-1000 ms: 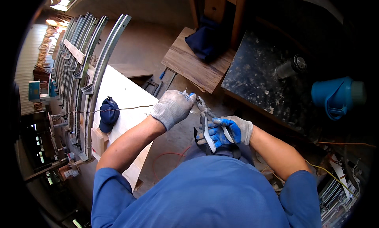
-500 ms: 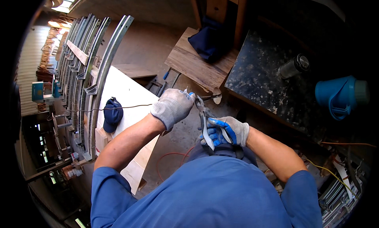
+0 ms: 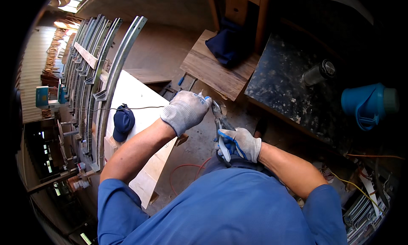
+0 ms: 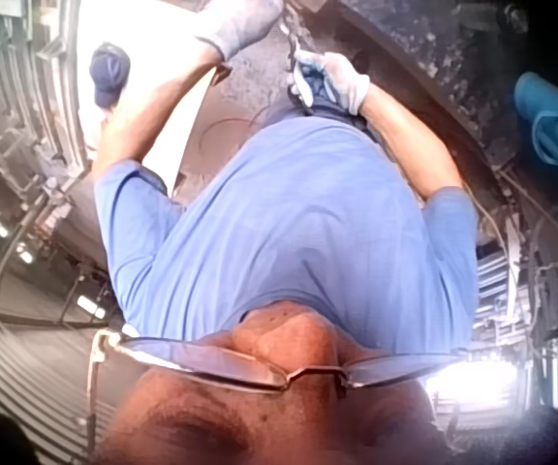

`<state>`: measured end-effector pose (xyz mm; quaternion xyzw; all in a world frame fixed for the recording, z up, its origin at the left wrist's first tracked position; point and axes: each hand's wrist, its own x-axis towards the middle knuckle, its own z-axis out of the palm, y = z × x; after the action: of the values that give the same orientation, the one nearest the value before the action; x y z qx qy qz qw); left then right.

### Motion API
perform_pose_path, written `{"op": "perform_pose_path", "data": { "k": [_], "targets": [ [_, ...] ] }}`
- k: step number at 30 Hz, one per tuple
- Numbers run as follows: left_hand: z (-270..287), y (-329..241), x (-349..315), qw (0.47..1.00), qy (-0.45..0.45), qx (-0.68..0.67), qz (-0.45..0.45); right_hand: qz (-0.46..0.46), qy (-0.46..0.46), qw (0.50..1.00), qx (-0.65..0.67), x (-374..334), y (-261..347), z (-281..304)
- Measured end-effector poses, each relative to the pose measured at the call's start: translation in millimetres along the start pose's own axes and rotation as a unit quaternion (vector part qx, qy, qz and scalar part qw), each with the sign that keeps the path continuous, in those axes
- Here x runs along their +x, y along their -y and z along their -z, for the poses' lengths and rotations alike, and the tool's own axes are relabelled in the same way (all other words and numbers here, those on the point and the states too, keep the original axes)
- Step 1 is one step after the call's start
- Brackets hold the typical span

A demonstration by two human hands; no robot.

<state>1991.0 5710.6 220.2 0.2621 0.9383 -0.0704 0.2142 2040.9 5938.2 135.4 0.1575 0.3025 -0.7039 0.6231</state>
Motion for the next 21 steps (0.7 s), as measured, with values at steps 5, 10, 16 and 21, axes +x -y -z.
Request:
{"op": "perform_pose_path", "data": {
  "k": [5,10,16,21],
  "targets": [
    [-4.0,6.0,3.2,0.999,0.044,0.008,0.018,-0.016,0.014,1.0,-0.003,7.9,3.0,4.9],
    [-5.3,8.1,-3.4,0.998,0.032,-0.02,0.056,-0.064,0.092,0.993,0.037,7.1,22.7,13.1],
    [0.0,16.9,-4.9,0.983,0.07,-0.108,0.131,-0.086,0.123,0.989,0.02,-11.9,33.6,26.5],
    [0.3,20.3,-9.8,0.973,0.049,-0.166,0.15,-0.093,0.148,0.985,0.003,-16.9,40.9,30.7]
  ]
}}
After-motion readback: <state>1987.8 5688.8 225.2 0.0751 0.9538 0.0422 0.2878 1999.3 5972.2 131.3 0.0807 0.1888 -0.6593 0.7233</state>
